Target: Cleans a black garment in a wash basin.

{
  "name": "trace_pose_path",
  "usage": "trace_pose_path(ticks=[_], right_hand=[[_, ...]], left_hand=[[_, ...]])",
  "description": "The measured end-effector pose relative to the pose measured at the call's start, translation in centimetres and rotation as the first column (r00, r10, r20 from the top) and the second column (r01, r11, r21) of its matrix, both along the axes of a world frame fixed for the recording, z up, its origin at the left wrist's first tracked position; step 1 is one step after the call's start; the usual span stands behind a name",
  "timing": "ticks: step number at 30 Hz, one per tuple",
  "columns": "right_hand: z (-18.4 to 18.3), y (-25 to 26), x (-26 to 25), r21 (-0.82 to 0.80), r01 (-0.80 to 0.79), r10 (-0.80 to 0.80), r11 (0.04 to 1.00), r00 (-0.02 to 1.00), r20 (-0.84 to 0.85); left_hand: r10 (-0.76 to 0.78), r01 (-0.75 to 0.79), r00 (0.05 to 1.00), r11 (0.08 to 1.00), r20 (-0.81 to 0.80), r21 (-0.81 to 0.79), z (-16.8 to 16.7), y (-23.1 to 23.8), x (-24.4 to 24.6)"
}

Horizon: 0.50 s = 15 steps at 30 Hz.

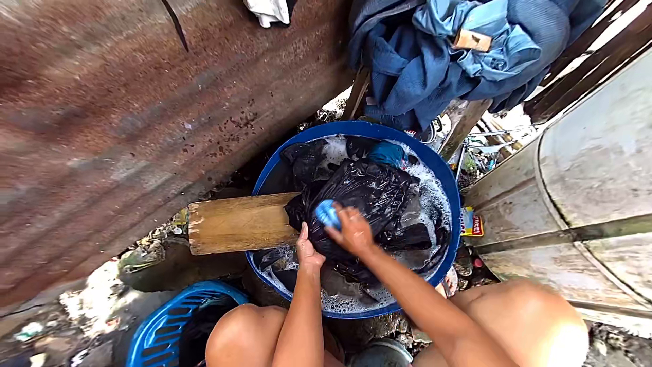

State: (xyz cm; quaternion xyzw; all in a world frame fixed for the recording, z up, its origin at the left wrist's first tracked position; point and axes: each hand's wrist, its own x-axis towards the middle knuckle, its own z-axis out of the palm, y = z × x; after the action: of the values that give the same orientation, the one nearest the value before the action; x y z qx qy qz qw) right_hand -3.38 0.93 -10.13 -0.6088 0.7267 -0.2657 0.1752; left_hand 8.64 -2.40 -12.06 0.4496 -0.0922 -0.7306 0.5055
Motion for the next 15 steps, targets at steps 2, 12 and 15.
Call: trace_pose_path(ticks=[2, 12, 15], right_hand=[[-0.2, -1.6, -6.6, 0.045, 0.263, -0.262, 0.964, 0.965, -0.019], [2.8, -0.5, 3.8, 0.122, -0.232, 0.226, 0.965, 0.972, 0.059], [2.2, -3.3, -4.7, 0.101, 0.075, -0.07, 0.992, 0.996, -0.057]], left_hand=[[-0.024, 0.024, 1.0, 1.0, -0.002, 0.009, -0.1, -0.1, -0.2], [0.004, 0.014, 0.986, 0.994, 0.166, -0.108, -0.7, 1.3, 0.0], [-0.006, 0.007, 1.0, 0.999, 0.022, -0.05, -0.6, 0.4, -0.5]])
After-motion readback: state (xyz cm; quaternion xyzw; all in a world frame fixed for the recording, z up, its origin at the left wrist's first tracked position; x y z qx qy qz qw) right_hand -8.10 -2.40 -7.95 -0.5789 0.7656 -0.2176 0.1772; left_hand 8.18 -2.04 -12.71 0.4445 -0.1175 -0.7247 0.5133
